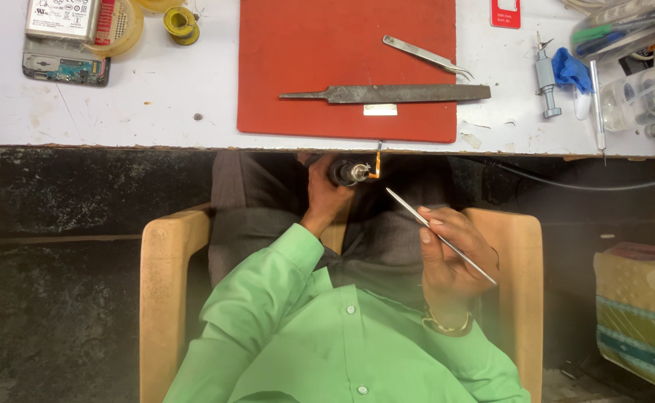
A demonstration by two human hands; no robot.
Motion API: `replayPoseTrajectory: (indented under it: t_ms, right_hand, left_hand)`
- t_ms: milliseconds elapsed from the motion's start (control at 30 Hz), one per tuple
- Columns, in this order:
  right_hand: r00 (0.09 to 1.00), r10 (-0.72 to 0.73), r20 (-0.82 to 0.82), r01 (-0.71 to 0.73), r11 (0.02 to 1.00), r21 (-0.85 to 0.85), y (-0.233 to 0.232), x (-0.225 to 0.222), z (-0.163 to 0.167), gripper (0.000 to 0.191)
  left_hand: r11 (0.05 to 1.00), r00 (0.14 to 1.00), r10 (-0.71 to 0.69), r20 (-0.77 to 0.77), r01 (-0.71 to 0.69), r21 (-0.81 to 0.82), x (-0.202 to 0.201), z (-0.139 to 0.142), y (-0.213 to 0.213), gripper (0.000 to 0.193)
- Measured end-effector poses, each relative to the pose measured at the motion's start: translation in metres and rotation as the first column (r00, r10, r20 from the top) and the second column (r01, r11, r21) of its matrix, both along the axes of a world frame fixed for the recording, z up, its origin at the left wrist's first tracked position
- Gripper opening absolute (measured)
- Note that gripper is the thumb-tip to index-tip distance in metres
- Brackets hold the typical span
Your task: The person uses a hot air gun to heat a small electronic component while applying solder with a soldering iron. They repeatedly dip the soldering iron into a container of flux and continue soldering the component held in the left hand.
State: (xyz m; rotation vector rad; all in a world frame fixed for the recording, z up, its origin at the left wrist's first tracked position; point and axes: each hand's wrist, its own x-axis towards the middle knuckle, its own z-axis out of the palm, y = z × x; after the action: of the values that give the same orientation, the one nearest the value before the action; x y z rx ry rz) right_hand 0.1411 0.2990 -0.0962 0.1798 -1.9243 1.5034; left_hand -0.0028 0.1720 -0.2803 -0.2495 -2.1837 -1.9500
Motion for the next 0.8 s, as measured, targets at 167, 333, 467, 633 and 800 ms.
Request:
replayPoseTrajectory:
  t_ms: [167,333,467,633,800]
  right_hand:
    - [0.997,-0.058,-0.058,0.063,0.994,0.087,-0.006,-0.002,0.002,0.021]
    - [0.995,-0.082,-0.055,0.088,0.989,0.119,-0.009,-0.003,0.000,0.021]
    - [0.995,-0.088,-0.047,0.093,0.990,0.109,-0.007,-0.003,-0.001,0.022]
    - [0.994,-0.098,-0.041,0.102,0.987,0.125,-0.006,-0.002,-0.002,0.021]
    - [0.997,-0.079,-0.023,0.081,0.993,0.084,-0.008,-0.001,-0.001,0.020]
  left_hand:
    - [0.999,0.999,0.030,-0.014,-0.030,-0.034,0.001,-0.009,0.001,0.042]
    - [0.995,0.996,0.057,-0.061,-0.062,-0.081,0.001,-0.016,0.002,0.045]
    - [0.999,1.000,0.001,-0.015,-0.001,-0.036,-0.001,-0.014,0.001,0.040]
    - [0.999,1.000,0.008,-0.013,-0.008,-0.037,0.000,-0.007,0.000,0.039]
    - [1.000,1.000,0.004,0.004,-0.004,-0.031,0.001,-0.003,0.000,0.036]
